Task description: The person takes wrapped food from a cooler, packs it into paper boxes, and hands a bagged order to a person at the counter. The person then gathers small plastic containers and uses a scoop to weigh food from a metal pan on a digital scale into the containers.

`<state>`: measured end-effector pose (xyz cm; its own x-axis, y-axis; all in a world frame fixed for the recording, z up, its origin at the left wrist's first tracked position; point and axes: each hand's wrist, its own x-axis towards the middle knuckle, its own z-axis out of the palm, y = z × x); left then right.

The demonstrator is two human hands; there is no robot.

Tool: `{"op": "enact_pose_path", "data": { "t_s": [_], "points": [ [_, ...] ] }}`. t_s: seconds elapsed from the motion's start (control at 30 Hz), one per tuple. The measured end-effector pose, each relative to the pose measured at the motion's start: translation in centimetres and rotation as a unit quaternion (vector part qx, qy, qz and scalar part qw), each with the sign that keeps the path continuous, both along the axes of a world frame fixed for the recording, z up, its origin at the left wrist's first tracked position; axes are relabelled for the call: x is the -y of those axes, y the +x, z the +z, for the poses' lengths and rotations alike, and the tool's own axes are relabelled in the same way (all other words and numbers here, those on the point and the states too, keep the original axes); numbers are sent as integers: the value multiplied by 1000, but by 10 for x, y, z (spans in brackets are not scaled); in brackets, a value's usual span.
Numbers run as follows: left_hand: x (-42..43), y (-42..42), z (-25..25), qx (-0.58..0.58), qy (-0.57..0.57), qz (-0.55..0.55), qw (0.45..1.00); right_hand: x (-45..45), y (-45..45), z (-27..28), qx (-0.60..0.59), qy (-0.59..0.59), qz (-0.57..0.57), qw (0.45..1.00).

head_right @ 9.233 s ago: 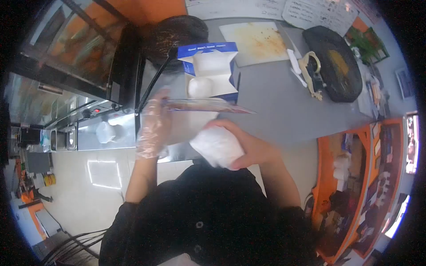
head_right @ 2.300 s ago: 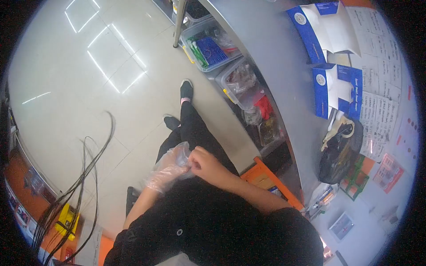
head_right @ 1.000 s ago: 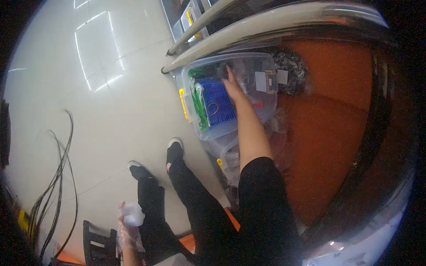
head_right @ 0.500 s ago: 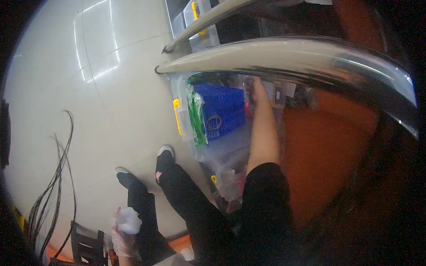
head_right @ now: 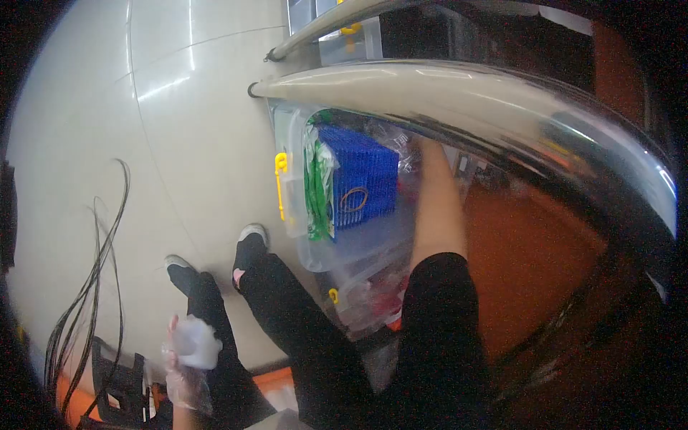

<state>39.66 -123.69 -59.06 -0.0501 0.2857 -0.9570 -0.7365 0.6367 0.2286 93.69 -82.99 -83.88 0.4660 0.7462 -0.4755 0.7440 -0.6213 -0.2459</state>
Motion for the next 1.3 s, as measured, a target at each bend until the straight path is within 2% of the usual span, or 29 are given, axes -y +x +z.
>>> {"op": "enact_pose_path", "data": {
  "t_s": [0.03, 0.1, 0.13, 0.17, 0.23, 0.3, 0.47, 0.57, 0.7, 0.8, 0.97, 1.1, 1.23, 1.3],
  "points": [
    [-7, 3, -3, -10, 28, -47, 998, 2, -4, -4, 18, -7, 30, 999],
    [-5, 13, -40, -29, 140, -239, 960, 4, -12, -10, 47, -24, 84, 995],
    [-35, 19, -54, 10, 250, -329, 911, 6, -16, -13, 59, -32, 109, 992],
    [-76, 35, -58, -117, 408, -443, 790, 9, -19, -14, 68, -38, 131, 988],
    [-142, 78, -56, -197, 522, -427, 712, 14, -24, -15, 78, -47, 167, 982],
    [-193, 119, -61, -221, 568, -359, 707, 16, -27, -13, 78, -57, 192, 977],
    [-235, 180, -89, -455, 536, -477, 528, 17, -18, -12, 87, -68, 245, 963],
    [-232, 179, -90, -463, 546, -486, 502, 18, -14, -20, 171, -36, 281, 944],
    [-230, 176, -93, -439, 566, -479, 509, 25, -22, -37, 277, 2, 322, 905],
    [-228, 176, -95, -440, 558, -493, 502, 23, -27, -43, 308, 4, 343, 888],
    [-221, 176, -104, -511, 515, -537, 432, 12, -14, -35, 301, -37, 384, 872],
    [-219, 175, -96, -492, 504, -551, 447, 19, 4, -27, 288, -43, 405, 867],
    [-220, 179, -100, -476, 501, -545, 475, 32, 10, 6, 252, 59, 434, 863],
    [-219, 179, -98, -485, 495, -551, 466, 39, 10, 24, 163, 123, 487, 849]
  ]
}}
